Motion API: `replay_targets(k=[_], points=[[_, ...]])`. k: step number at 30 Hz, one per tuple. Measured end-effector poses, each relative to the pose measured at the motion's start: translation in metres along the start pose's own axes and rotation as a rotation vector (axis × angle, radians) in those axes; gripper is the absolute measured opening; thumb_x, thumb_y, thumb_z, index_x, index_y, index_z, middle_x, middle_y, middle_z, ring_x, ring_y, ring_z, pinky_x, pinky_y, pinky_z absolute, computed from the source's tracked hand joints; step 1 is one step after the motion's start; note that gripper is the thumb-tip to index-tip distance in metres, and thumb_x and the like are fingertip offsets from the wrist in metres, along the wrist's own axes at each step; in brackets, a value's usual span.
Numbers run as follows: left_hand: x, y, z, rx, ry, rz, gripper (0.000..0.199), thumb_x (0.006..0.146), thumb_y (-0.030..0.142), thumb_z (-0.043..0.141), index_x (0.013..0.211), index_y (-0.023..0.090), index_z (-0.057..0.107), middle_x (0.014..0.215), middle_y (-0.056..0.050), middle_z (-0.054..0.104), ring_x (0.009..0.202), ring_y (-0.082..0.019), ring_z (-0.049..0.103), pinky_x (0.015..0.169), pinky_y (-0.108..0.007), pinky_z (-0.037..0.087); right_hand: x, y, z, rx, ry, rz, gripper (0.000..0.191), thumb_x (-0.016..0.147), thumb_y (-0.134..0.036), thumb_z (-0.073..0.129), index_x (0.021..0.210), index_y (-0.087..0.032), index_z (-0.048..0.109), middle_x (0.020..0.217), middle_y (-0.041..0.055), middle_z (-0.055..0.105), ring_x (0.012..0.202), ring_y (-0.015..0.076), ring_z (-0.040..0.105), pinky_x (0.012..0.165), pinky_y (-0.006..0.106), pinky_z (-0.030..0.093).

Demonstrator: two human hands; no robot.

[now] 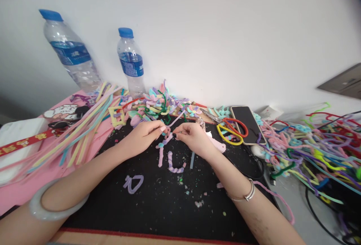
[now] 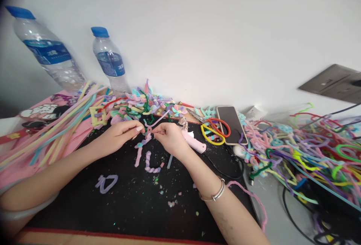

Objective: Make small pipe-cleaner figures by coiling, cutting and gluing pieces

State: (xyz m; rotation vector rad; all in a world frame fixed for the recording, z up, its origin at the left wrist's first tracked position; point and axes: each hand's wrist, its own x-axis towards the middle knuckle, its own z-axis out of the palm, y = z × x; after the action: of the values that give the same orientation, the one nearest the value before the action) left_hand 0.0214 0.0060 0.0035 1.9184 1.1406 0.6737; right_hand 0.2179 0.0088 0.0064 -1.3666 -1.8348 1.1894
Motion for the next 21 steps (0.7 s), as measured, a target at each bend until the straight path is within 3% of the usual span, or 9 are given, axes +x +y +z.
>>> replay_targets(k=[9,12,15,21], points=[[0.001,-0.003,0.006,-0.507,-0.019,-0.190,0.022,0.090,0.035,0.041,0.084,0.016,0.052,0.058,0.007,0.030,0.046,-0.008,0.024,0.044,-0.022,0.017,-0.001,-0.004,0.003,0.149,-0.036,0.027,0.016,0.071,-0.012,0.055,0.081,-0.013,0.068,0.079,0.0027,0.068,0.068,0.0109,0.056,0.063,0.023,0.041],[0.001,-0.002,0.008,-0.640,-0.013,-0.222,0.016,0.088,0.030,0.046,0.080,0.016,0.049,0.060,0.007,0.030,0.046,-0.006,0.022,0.044,-0.021,0.015,-0.002,-0.004,0.004,0.193,-0.007,0.040,0.018,0.070,-0.014,0.056,0.082,-0.013,0.068,0.071,-0.0006,0.063,0.056,0.0077,0.048,0.054,0.020,0.036],[0.000,-0.005,0.011,-0.702,-0.018,-0.230,0.017,0.089,0.030,0.047,0.080,0.016,0.050,0.060,0.007,0.028,0.046,-0.006,0.021,0.044,-0.021,0.014,-0.004,-0.005,0.005,0.228,-0.002,0.075,0.021,0.070,-0.017,0.056,0.086,-0.013,0.067,0.060,-0.0047,0.053,0.045,0.0050,0.033,0.044,0.019,0.024],[0.000,-0.010,0.015,-0.731,-0.016,-0.211,0.022,0.091,0.035,0.045,0.083,0.016,0.053,0.060,0.006,0.027,0.046,-0.005,0.020,0.044,-0.020,0.014,-0.005,-0.005,0.007,0.287,-0.019,0.101,0.021,0.071,-0.021,0.056,0.086,-0.012,0.066,0.058,-0.0057,0.047,0.045,0.0043,0.030,0.042,0.019,0.019]])
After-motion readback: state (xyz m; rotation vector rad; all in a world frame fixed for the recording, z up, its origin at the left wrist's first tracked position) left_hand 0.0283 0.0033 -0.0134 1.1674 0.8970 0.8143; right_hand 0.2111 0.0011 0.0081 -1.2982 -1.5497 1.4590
